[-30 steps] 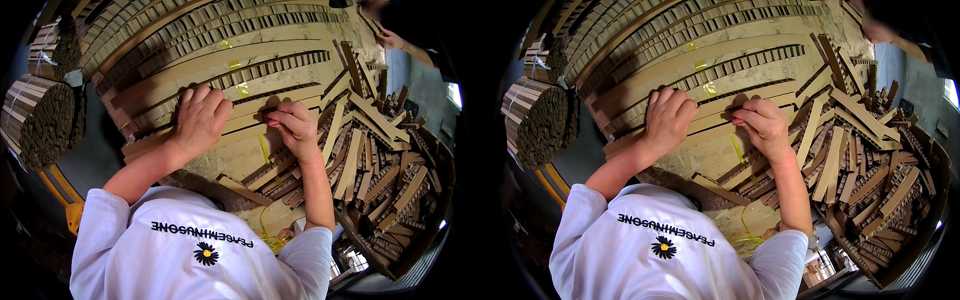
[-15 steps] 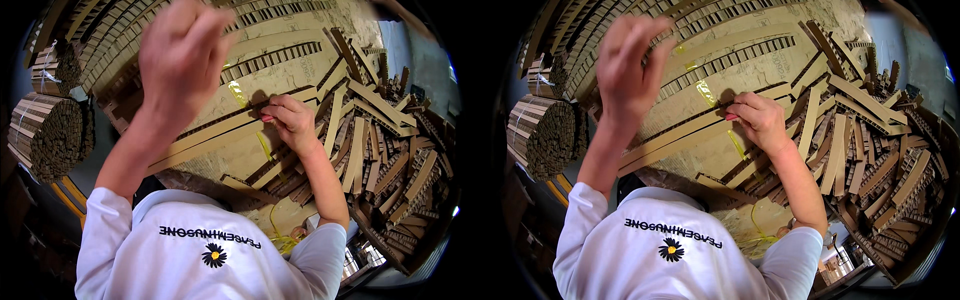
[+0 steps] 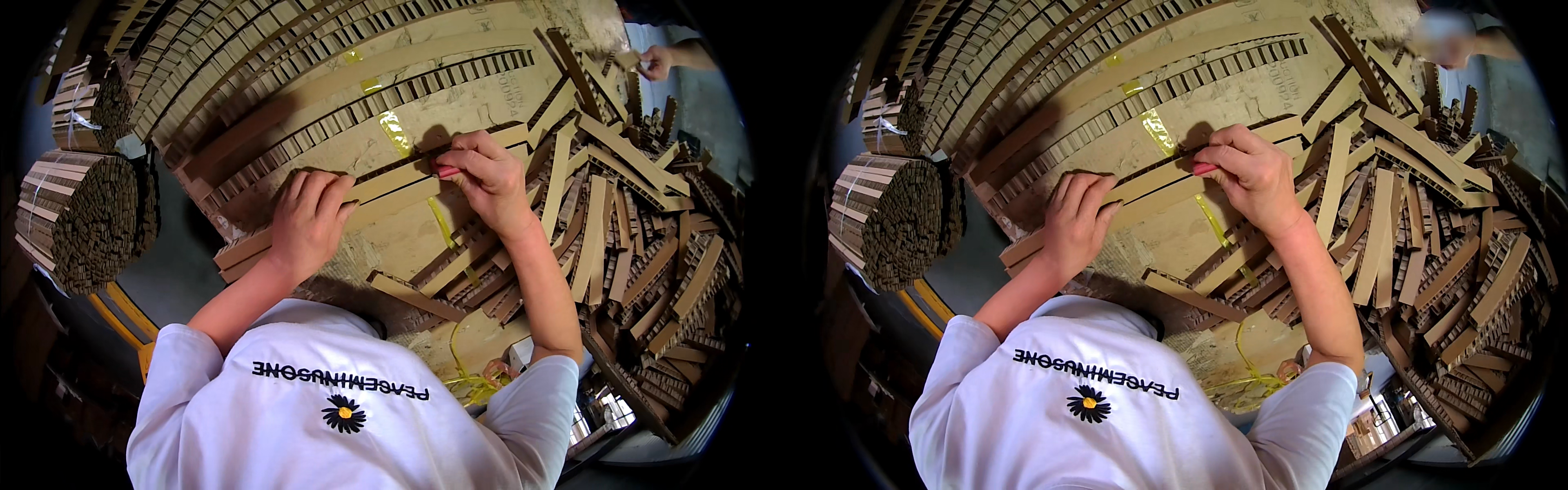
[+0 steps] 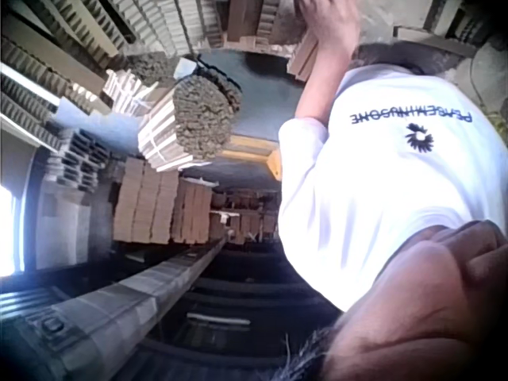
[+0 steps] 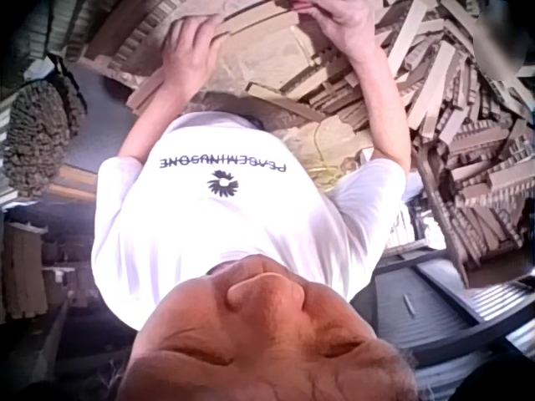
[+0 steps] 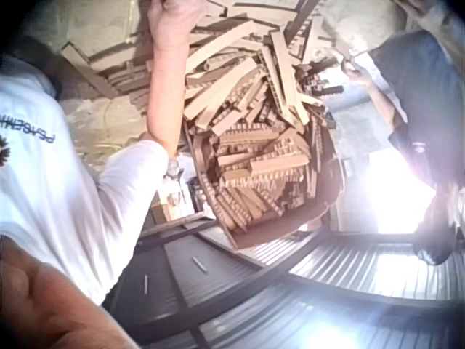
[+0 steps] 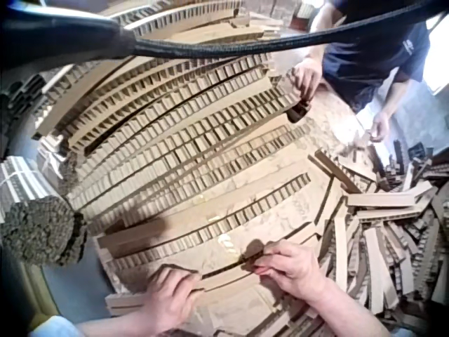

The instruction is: The person sorts and stacks corrugated cardboard strips on a table, then uses a yellow strap to bundle the stack. Another person works nearby with similar materials.

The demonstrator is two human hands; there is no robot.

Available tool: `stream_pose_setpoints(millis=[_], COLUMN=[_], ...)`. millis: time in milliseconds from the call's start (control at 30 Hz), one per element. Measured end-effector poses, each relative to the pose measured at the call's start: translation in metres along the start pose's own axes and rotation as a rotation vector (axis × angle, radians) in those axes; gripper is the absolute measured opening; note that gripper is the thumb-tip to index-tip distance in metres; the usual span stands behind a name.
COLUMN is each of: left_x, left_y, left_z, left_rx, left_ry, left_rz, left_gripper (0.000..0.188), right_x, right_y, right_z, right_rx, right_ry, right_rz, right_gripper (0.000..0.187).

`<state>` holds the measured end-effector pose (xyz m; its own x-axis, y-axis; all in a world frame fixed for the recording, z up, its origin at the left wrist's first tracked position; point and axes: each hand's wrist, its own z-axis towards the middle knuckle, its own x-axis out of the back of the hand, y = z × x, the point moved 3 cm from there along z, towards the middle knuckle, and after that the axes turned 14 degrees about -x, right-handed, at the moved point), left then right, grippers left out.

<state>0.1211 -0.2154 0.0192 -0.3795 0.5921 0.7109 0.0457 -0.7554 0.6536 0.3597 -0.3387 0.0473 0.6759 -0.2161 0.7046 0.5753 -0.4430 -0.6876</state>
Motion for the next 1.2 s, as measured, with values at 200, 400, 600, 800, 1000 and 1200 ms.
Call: stream_pose_setpoints(millis=[200,400,600,800,1000,1200], left_x=[0.000,-0.001,-0.012,-0.013,-0.014,-0.017], left_y=[0.004,0.017,0.011,0.011,0.010,0.009], left_z=[-0.008,-0.014,-0.021,-0.020,-0.020,-0.024], left_rx=[-0.108,-0.094,-0.119,-0.125,-0.120,-0.091], left_ry=[-0.005,-0.111,-0.073,-0.052,-0.058,-0.056], left_rz=[0.058,0.030,0.058,0.053,0.049,0.064], left_gripper=[0.042,0.042,0.044,0.043,0.041,0.038], right_x=[0.047,0.023,0.007,0.006,0.006,0.003], right_y=[-0.003,0.000,0.006,0.005,0.006,0.010], right_z=[-0.023,-0.041,-0.032,-0.026,-0.024,-0.022], right_rx=[-0.137,-0.116,0.016,0.107,0.158,0.123], right_ry=[0.413,0.110,0.029,0.008,0.025,0.069], right_rz=[0.463,0.183,0.067,-0.037,-0.072,-0.010], right_gripper=[0.027,0.023,0.025,0.027,0.027,0.022])
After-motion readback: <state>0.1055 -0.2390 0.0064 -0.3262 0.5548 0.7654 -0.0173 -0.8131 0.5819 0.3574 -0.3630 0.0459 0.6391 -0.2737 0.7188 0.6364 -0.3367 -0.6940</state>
